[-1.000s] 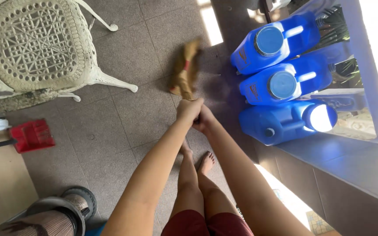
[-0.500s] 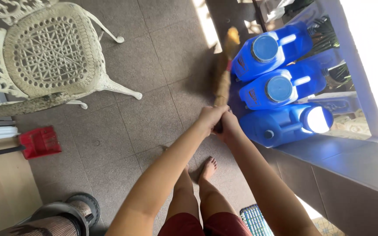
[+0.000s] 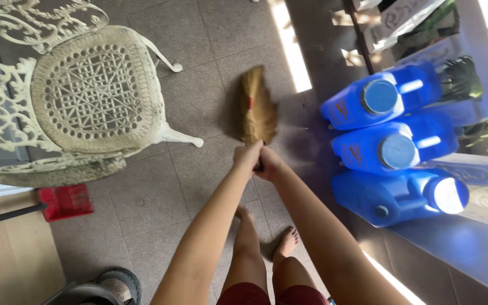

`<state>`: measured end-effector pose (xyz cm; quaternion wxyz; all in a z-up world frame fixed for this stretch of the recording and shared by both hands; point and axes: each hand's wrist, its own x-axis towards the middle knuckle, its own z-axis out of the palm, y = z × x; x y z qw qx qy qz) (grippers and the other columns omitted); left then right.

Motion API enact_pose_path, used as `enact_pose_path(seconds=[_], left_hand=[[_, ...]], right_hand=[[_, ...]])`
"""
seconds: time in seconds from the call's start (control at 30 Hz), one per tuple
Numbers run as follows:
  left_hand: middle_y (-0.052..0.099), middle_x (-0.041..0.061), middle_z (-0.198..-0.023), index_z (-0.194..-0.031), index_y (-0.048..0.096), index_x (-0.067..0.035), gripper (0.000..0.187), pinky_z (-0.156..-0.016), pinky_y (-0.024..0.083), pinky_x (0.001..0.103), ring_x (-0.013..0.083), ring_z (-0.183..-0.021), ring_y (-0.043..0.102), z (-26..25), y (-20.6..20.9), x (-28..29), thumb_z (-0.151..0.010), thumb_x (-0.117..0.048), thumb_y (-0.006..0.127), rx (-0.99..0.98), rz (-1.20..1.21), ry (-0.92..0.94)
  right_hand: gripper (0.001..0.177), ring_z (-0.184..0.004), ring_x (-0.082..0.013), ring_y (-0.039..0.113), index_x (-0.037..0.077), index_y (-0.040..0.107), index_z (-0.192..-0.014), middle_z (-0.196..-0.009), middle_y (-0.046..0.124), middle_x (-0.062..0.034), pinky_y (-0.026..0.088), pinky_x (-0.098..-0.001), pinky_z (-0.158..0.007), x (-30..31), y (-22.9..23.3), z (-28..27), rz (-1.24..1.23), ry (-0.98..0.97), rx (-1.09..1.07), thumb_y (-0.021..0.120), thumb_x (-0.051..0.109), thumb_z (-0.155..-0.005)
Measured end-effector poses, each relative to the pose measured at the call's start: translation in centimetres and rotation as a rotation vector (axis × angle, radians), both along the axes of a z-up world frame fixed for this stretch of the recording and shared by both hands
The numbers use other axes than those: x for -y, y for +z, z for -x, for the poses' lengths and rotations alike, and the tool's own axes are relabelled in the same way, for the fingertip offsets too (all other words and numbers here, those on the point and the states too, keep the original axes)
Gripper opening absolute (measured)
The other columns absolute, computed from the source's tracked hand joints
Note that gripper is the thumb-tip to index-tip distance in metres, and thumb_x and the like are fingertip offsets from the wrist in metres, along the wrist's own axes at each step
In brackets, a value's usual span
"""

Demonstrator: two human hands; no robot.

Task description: Sweeping a balcony or patio floor with a broom and moving ornate chairs to clean under them.

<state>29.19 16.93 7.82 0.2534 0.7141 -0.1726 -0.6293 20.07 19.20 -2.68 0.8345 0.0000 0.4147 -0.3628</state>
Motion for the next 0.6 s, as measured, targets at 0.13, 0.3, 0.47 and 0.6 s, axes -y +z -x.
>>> enact_pose_path(seconds=[0.13,0.3,0.47,0.6], left_hand=[[0.074,0.025,-0.102,-0.104,0.069,0.011,0.054,-0.075,0.062,0.047,0.0327,-0.090,0.076,-5.3,1.7,6.2,-0.075,-0.035,0.076,0.069,0.017,-0.013],[0.079,0.026,-0.098,-0.098,0.074,0.008,0.052,-0.084,0.058,0.039,0.0326,-0.092,0.077,-4.7,6.0,11.1,-0.076,-0.039,0.074,0.296,0.220,-0.165],[0.076,0.019,-0.090,-0.096,0.070,0.004,0.045,-0.081,0.060,0.037,0.0294,-0.087,0.078,1.8,9.1,15.2,-0.078,-0.037,0.076,0.138,0.290,-0.159],[0.072,0.014,-0.079,-0.094,0.074,0.005,0.041,-0.054,0.054,0.038,0.0231,-0.063,0.068,8.2,9.6,20.2,-0.081,-0.034,0.073,-0.248,0.256,-0.142]], right_hand=[[0.027,-0.077,-0.0227,0.067,0.003,0.065,-0.110,-0.093,0.070,-0.0102,0.052,-0.0398,-0.059,6.3,1.7,-5.6,0.116,0.056,0.053,0.055,0.027,-0.104],[0.029,-0.084,-0.0229,0.069,-0.002,0.061,-0.111,-0.097,0.070,-0.0132,0.060,-0.0396,-0.076,11.6,9.7,-5.1,0.032,-0.071,0.012,0.050,0.024,-0.101],[0.024,-0.083,-0.0214,0.069,0.007,0.061,-0.117,-0.097,0.070,-0.0102,0.059,-0.0373,-0.073,15.1,15.8,1.5,0.118,-0.211,-0.070,0.052,0.020,-0.100],[0.026,-0.065,-0.0247,0.062,0.011,0.063,-0.120,-0.087,0.065,-0.0130,0.051,-0.0373,-0.047,19.8,16.3,8.5,0.140,-0.225,-0.587,0.051,0.016,-0.097]])
